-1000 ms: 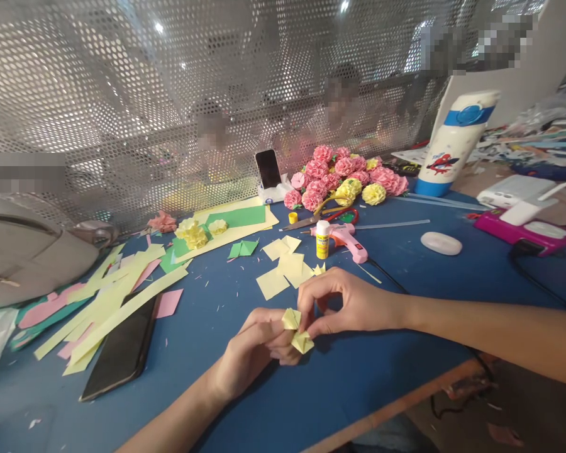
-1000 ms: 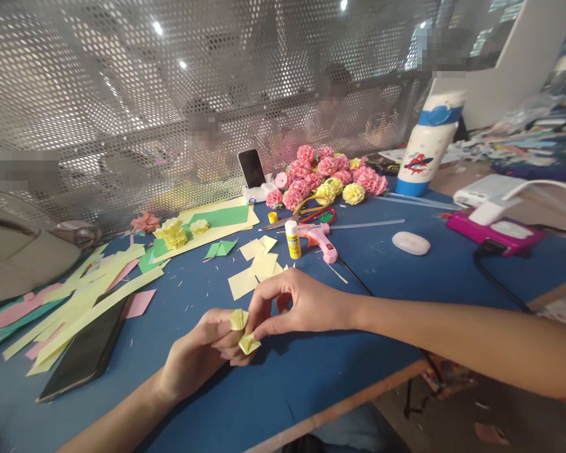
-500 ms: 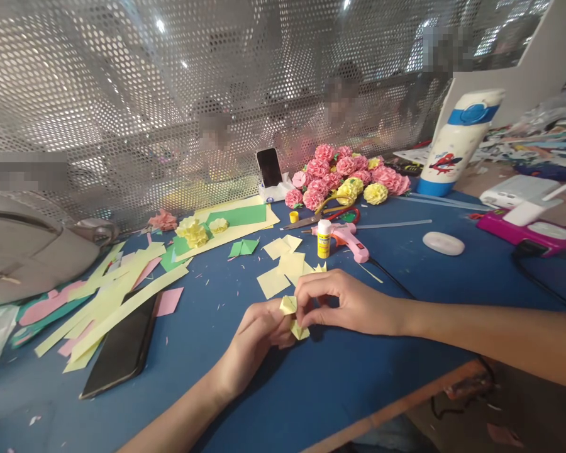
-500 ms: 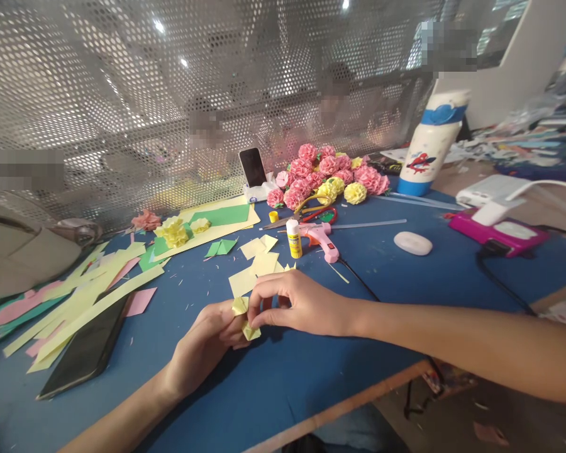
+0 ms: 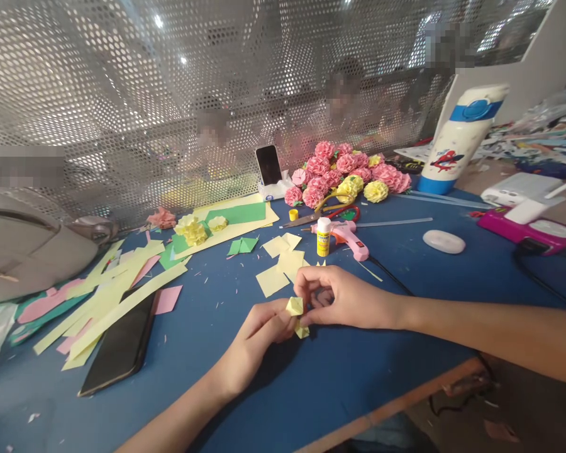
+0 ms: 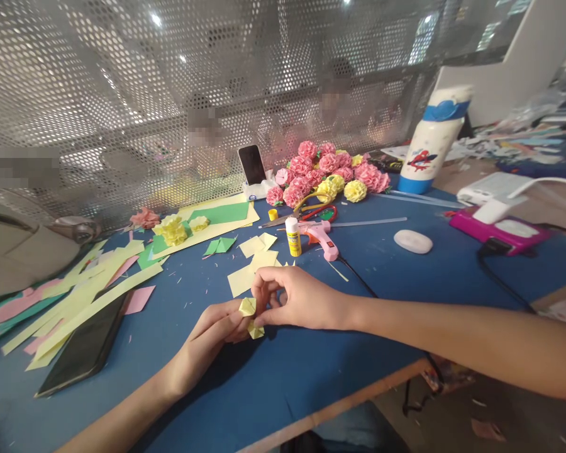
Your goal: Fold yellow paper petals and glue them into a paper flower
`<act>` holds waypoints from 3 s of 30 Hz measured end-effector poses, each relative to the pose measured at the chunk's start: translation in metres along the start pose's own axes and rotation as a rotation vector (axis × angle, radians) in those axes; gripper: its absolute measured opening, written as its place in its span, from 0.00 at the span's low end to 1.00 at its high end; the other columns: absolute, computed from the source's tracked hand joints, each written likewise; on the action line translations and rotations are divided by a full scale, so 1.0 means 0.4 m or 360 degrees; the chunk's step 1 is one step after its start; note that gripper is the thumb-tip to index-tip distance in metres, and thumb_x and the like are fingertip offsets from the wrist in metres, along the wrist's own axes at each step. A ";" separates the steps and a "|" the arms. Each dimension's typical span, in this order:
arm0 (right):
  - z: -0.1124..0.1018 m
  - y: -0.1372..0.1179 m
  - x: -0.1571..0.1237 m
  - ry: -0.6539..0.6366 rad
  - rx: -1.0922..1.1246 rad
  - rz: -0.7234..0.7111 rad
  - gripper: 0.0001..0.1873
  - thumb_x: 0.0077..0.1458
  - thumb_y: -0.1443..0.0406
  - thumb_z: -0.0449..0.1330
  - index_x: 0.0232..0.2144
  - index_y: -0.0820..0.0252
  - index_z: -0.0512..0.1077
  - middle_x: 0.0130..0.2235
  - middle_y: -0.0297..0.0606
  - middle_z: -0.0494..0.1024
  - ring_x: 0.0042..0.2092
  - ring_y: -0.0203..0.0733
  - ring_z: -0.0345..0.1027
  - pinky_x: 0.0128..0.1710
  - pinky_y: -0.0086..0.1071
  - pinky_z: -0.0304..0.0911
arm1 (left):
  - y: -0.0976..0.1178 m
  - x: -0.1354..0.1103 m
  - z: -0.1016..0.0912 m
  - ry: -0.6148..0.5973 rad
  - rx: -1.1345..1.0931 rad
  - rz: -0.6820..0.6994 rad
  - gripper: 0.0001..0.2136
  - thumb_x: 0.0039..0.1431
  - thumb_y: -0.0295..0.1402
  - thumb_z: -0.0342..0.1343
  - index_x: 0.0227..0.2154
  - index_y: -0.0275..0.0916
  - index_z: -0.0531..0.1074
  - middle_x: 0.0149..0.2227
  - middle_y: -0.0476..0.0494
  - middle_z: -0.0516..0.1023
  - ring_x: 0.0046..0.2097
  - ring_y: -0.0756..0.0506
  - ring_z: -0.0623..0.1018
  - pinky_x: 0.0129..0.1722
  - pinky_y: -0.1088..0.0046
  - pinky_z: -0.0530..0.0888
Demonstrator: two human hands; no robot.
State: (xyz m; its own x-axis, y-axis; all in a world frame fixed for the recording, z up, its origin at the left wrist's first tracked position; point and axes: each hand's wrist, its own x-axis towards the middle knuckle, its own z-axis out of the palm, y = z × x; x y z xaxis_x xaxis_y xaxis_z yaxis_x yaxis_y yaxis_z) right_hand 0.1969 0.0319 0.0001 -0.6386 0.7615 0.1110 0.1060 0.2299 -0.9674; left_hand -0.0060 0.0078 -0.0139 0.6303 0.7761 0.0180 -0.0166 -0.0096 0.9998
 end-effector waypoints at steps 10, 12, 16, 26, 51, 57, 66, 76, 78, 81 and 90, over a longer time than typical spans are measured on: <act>0.000 0.003 -0.001 0.0051 -0.0098 -0.0020 0.08 0.54 0.61 0.66 0.33 0.62 0.76 0.33 0.34 0.78 0.31 0.33 0.66 0.30 0.27 0.58 | -0.013 0.005 -0.007 0.0149 -0.0223 0.0062 0.19 0.65 0.41 0.49 0.21 0.40 0.55 0.23 0.54 0.51 0.28 0.50 0.52 0.29 0.71 0.54; 0.001 0.001 -0.004 0.0064 -0.0143 -0.0049 0.08 0.55 0.61 0.65 0.34 0.62 0.77 0.34 0.35 0.79 0.33 0.35 0.67 0.31 0.27 0.58 | -0.015 0.007 -0.008 0.0144 -0.0296 0.0066 0.19 0.64 0.42 0.49 0.21 0.40 0.54 0.23 0.54 0.50 0.27 0.50 0.51 0.28 0.72 0.54; 0.002 -0.007 -0.008 0.0076 -0.0258 -0.0113 0.07 0.55 0.62 0.65 0.32 0.61 0.77 0.31 0.33 0.77 0.29 0.32 0.62 0.28 0.26 0.56 | -0.010 0.010 -0.005 0.0122 -0.0374 0.0053 0.19 0.63 0.42 0.50 0.21 0.40 0.53 0.22 0.55 0.49 0.26 0.50 0.50 0.27 0.72 0.53; 0.015 -0.018 -0.009 0.0019 -0.0168 0.0048 0.04 0.54 0.67 0.63 0.30 0.63 0.73 0.30 0.33 0.75 0.27 0.30 0.61 0.27 0.25 0.58 | -0.006 0.010 0.000 0.0085 -0.0343 0.0080 0.18 0.64 0.41 0.49 0.21 0.40 0.55 0.22 0.54 0.51 0.27 0.50 0.51 0.28 0.72 0.54; 0.010 -0.008 -0.013 -0.0014 0.0140 -0.0052 0.08 0.59 0.62 0.62 0.39 0.60 0.73 0.39 0.35 0.76 0.40 0.35 0.69 0.38 0.27 0.62 | -0.009 0.003 0.001 0.0103 -0.0413 0.0186 0.19 0.65 0.41 0.47 0.21 0.40 0.52 0.23 0.54 0.49 0.27 0.50 0.52 0.29 0.73 0.55; 0.005 -0.011 -0.011 0.0017 -0.0095 -0.0290 0.07 0.58 0.69 0.62 0.41 0.58 0.74 0.41 0.34 0.74 0.38 0.33 0.66 0.36 0.26 0.61 | 0.004 0.002 0.010 0.0055 -0.0862 0.0176 0.17 0.64 0.35 0.49 0.20 0.38 0.56 0.21 0.53 0.52 0.26 0.51 0.54 0.29 0.75 0.59; 0.011 -0.006 -0.007 0.0098 0.0011 -0.0356 0.01 0.56 0.68 0.65 0.32 0.60 0.76 0.37 0.34 0.71 0.38 0.35 0.66 0.35 0.28 0.60 | -0.007 0.001 0.015 0.0010 -0.0686 0.0212 0.16 0.68 0.34 0.46 0.24 0.36 0.65 0.24 0.47 0.66 0.31 0.49 0.66 0.35 0.73 0.64; -0.016 0.004 0.007 0.0309 0.0395 -0.0199 0.07 0.50 0.64 0.70 0.31 0.61 0.77 0.33 0.33 0.77 0.35 0.33 0.69 0.36 0.27 0.63 | 0.007 0.003 -0.023 0.0209 0.0157 0.0286 0.11 0.69 0.36 0.50 0.39 0.36 0.75 0.31 0.47 0.77 0.29 0.51 0.72 0.35 0.74 0.70; -0.014 0.006 0.005 0.0250 0.0468 -0.0198 0.07 0.50 0.65 0.70 0.32 0.61 0.78 0.33 0.32 0.78 0.35 0.33 0.70 0.36 0.26 0.64 | 0.010 0.002 -0.025 0.0272 0.0287 0.0285 0.10 0.67 0.36 0.52 0.36 0.37 0.76 0.31 0.47 0.78 0.29 0.51 0.72 0.35 0.76 0.70; -0.011 0.005 0.001 0.0147 0.0547 -0.0175 0.05 0.50 0.66 0.70 0.31 0.60 0.78 0.32 0.32 0.79 0.34 0.32 0.71 0.36 0.25 0.65 | 0.014 -0.002 -0.027 0.0344 0.0573 0.0369 0.10 0.66 0.33 0.54 0.30 0.37 0.76 0.28 0.49 0.78 0.29 0.51 0.73 0.33 0.78 0.69; -0.010 -0.008 -0.003 0.0041 0.0436 -0.0140 0.05 0.53 0.64 0.68 0.32 0.60 0.79 0.33 0.33 0.80 0.35 0.31 0.72 0.37 0.24 0.66 | 0.004 -0.008 -0.047 0.0478 0.1062 0.0829 0.08 0.64 0.24 0.53 0.35 0.39 0.77 0.32 0.46 0.79 0.33 0.49 0.76 0.36 0.77 0.70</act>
State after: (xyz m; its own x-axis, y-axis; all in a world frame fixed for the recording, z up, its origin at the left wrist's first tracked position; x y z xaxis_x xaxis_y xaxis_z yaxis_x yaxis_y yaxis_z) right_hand 0.2004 0.0325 0.0039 -0.6161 0.7619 0.1995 -0.1609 0.1262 -0.9789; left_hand -0.0228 0.0171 -0.0125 0.4377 0.7022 0.5615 0.2699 -0.6983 0.6630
